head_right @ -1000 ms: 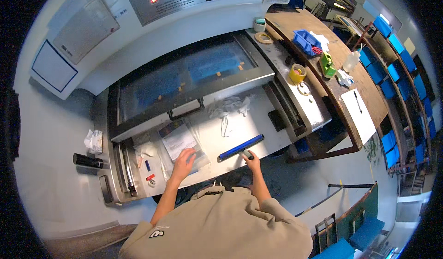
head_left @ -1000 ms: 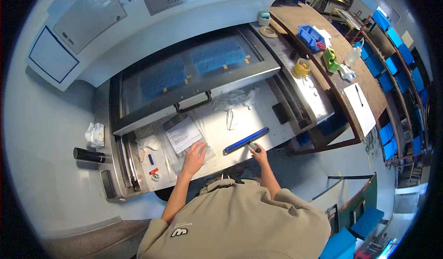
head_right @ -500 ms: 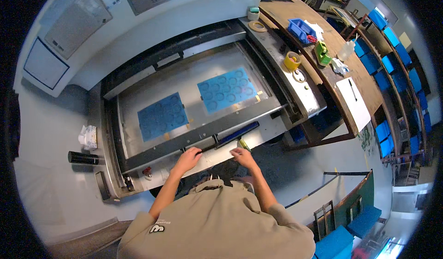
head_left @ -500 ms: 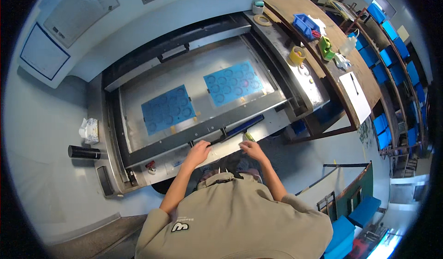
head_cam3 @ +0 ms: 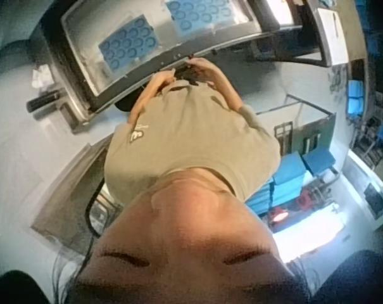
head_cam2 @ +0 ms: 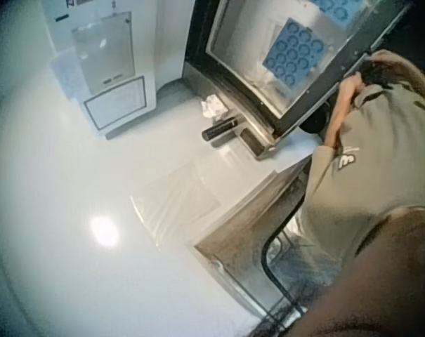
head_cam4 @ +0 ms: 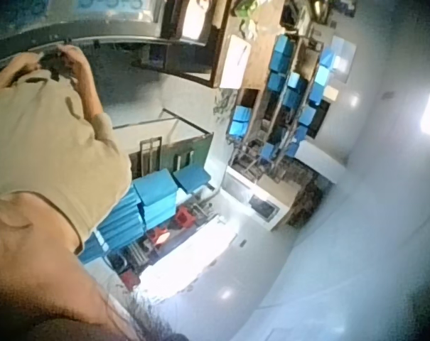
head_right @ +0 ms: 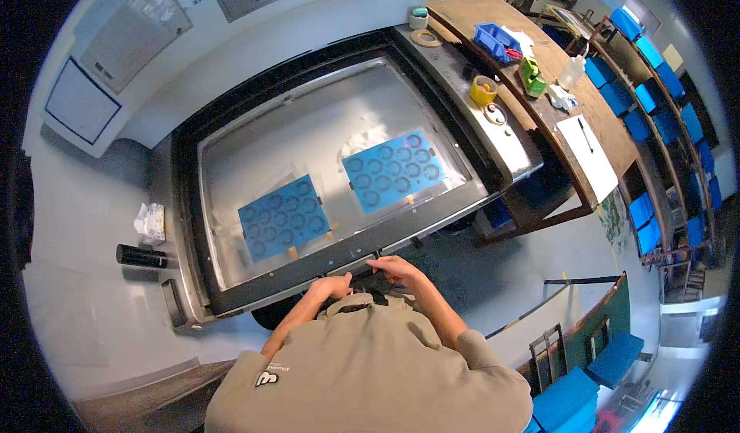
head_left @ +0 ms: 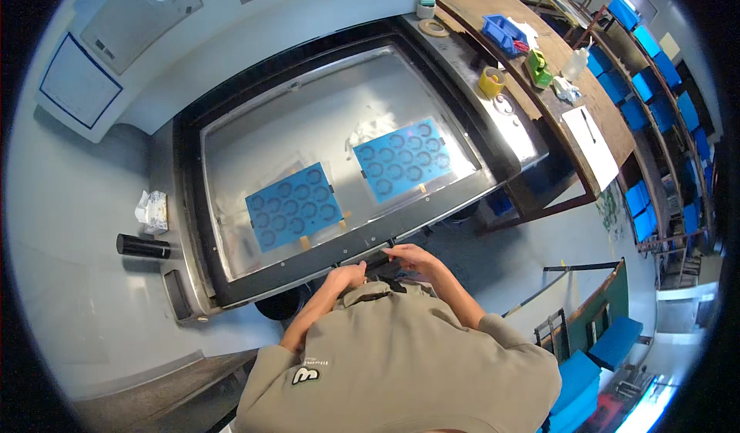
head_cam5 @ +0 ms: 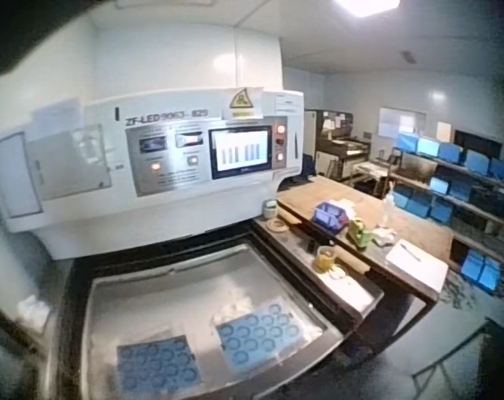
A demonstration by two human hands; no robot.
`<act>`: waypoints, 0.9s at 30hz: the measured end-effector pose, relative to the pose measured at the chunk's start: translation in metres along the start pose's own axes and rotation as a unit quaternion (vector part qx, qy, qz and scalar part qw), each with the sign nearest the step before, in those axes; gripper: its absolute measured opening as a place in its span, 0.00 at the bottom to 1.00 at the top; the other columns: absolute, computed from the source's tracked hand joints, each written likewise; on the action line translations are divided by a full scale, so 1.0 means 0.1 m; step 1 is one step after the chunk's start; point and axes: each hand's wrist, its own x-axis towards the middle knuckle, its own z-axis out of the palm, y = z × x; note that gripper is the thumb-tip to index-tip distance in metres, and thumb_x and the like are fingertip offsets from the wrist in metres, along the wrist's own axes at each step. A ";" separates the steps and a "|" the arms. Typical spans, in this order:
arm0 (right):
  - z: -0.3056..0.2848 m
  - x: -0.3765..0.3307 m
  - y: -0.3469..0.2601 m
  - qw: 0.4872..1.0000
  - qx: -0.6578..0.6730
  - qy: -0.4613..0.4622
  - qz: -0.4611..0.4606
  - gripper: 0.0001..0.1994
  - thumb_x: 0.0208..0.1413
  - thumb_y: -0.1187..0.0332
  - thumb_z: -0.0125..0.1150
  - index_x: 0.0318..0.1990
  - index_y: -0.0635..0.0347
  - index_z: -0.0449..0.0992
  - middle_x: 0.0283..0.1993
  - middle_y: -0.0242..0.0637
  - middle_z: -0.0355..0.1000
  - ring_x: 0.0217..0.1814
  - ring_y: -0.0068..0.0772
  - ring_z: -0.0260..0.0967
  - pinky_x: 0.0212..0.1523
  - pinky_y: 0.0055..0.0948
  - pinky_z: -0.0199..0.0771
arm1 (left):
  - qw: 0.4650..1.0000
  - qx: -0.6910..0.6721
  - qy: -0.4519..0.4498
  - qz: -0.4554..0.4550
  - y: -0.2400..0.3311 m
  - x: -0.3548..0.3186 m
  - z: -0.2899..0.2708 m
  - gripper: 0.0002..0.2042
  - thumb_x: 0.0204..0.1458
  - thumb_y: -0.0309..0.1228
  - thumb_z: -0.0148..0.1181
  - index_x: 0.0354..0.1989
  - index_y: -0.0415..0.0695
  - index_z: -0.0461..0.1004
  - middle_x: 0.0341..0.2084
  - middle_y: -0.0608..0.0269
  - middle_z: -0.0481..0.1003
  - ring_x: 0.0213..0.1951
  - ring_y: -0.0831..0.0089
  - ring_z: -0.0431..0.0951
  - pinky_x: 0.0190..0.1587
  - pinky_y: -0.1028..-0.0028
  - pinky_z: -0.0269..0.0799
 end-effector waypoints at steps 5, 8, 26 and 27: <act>-0.14 -0.64 -0.47 0.989 -0.004 -0.099 -0.106 0.16 0.60 0.53 0.66 0.28 0.54 0.76 0.24 0.26 0.67 0.18 0.15 0.53 0.18 0.20 0.51 | 0.998 0.051 -0.001 0.042 0.48 -1.10 -0.78 0.25 0.64 0.50 0.51 0.50 0.35 0.64 0.45 0.35 0.75 0.49 0.41 0.75 0.48 0.52 0.70; -0.21 -0.93 -0.70 0.941 0.082 -0.188 -0.267 0.16 0.60 0.54 0.65 0.29 0.57 0.76 0.35 0.39 0.74 0.19 0.18 0.59 0.19 0.20 0.58 | 0.989 0.056 0.097 0.100 0.77 -1.99 -1.37 0.24 0.63 0.49 0.52 0.45 0.34 0.69 0.40 0.36 0.77 0.47 0.40 0.76 0.46 0.51 0.72; 0.81 0.37 -0.98 0.967 -0.219 -0.027 -0.129 0.26 0.61 0.50 0.64 0.59 0.59 0.73 0.24 0.28 0.68 0.19 0.17 0.63 0.20 0.24 0.64 | 0.538 0.096 0.835 0.063 1.02 -3.71 -3.84 0.19 0.64 0.43 0.54 0.33 0.38 0.79 0.25 0.48 0.76 0.30 0.53 0.77 0.36 0.58 0.71; 0.80 0.56 -0.95 0.963 -0.235 -0.032 -0.128 0.32 0.61 0.51 0.64 0.67 0.58 0.65 0.26 0.31 0.71 0.19 0.19 0.64 0.19 0.25 0.64 | 0.590 0.013 0.806 0.043 1.11 -3.87 -3.94 0.22 0.64 0.45 0.54 0.34 0.35 0.79 0.21 0.49 0.76 0.27 0.53 0.79 0.38 0.59 0.74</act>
